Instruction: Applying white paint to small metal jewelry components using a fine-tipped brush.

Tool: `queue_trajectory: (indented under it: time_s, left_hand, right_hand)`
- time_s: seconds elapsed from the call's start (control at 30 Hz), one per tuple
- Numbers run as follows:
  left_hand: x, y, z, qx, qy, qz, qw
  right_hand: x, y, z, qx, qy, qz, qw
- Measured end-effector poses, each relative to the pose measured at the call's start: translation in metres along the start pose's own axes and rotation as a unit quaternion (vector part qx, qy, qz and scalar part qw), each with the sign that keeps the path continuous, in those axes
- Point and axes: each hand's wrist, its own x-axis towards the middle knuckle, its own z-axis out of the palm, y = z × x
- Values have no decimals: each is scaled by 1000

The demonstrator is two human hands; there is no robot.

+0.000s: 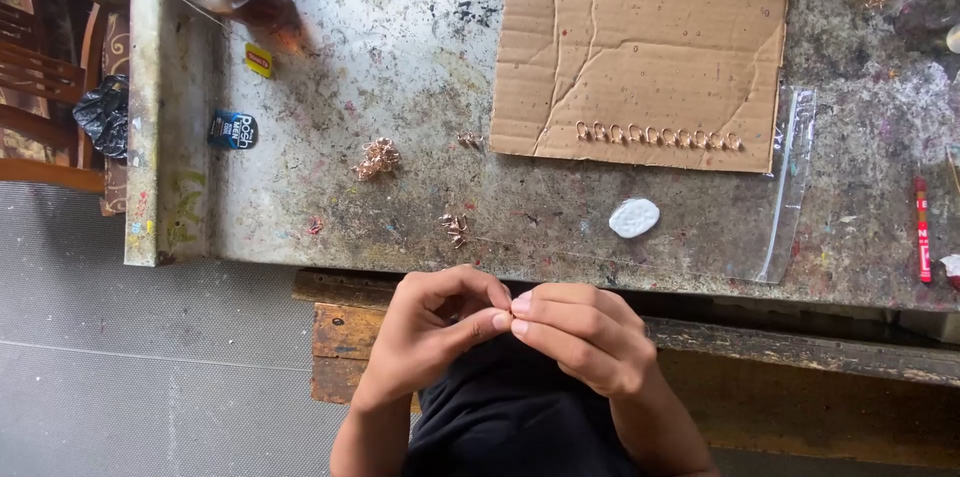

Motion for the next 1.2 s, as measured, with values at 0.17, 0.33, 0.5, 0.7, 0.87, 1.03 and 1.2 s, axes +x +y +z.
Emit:
queue_trajectory:
  time_s: [0.17, 0.33, 0.5, 0.7, 0.87, 1.03, 1.2]
  left_hand:
    - [0, 5, 1, 36, 4, 56, 998]
    - [4, 16, -3, 194, 78, 146, 967]
    - [11, 17, -15, 416, 203, 232, 856]
    - [21, 9, -28, 518, 206, 248, 792]
    - [23, 17, -38, 550, 174, 220, 787]
    - [50, 32, -50, 582, 149, 263, 755]
    - [87, 26, -48, 653, 128, 246, 705]
  right_hand:
    - [-20, 16, 29, 78, 140, 1, 987]
    - [-13, 13, 30, 64, 135, 86, 985]
    - [12, 11, 37, -126, 23, 78, 989]
    - [33, 19, 64, -228, 7, 80, 970]
    - [32, 23, 63, -202, -5, 89, 975]
    - [34, 15, 53, -143, 25, 73, 987]
    - [26, 8, 47, -116, 57, 77, 989]
